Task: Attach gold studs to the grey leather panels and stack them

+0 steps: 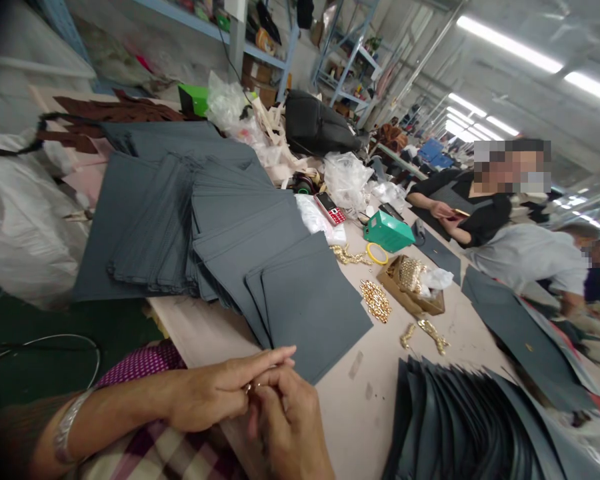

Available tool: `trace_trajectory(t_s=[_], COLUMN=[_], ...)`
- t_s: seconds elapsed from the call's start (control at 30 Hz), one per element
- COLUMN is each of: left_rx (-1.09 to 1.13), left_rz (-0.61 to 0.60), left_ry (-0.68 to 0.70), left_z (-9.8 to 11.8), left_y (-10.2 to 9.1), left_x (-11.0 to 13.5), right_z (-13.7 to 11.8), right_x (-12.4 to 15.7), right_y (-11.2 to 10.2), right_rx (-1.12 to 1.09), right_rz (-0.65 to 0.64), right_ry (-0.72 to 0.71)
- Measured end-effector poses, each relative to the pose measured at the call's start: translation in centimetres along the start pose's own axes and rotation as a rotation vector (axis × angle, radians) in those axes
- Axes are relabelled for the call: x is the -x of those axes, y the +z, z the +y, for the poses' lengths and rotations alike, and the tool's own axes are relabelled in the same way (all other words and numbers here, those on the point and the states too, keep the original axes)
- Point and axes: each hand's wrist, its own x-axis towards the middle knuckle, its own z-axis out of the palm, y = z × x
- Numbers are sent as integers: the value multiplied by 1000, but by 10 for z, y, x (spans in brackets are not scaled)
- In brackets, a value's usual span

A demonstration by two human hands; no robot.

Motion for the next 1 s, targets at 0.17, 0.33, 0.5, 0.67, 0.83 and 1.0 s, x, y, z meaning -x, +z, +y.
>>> trace_trajectory(t_s=[0.17, 0.33, 0.5, 0.67, 0.83, 1.0], left_rx=[241, 300, 333, 327, 385, 369], left_rz=[171, 507, 566, 573, 538, 494], left_ry=[-227, -272, -285, -310, -380, -430], left_z=[2, 4, -2, -3, 2, 1], left_y=[-3, -1, 7, 12, 11, 8], left_x=[-7, -11, -4, -1, -4, -9], right_z=[14, 32, 52, 73, 81, 73], right_x=[-1, -16, -42, -65, -67, -55], right_y=[-4, -17, -45, -69, -70, -59], right_rx=[-396, -596, -350, 13, 234, 30], right_rz=[113, 462, 572, 573, 439, 265], right_ry=[372, 453, 459, 369, 387, 457])
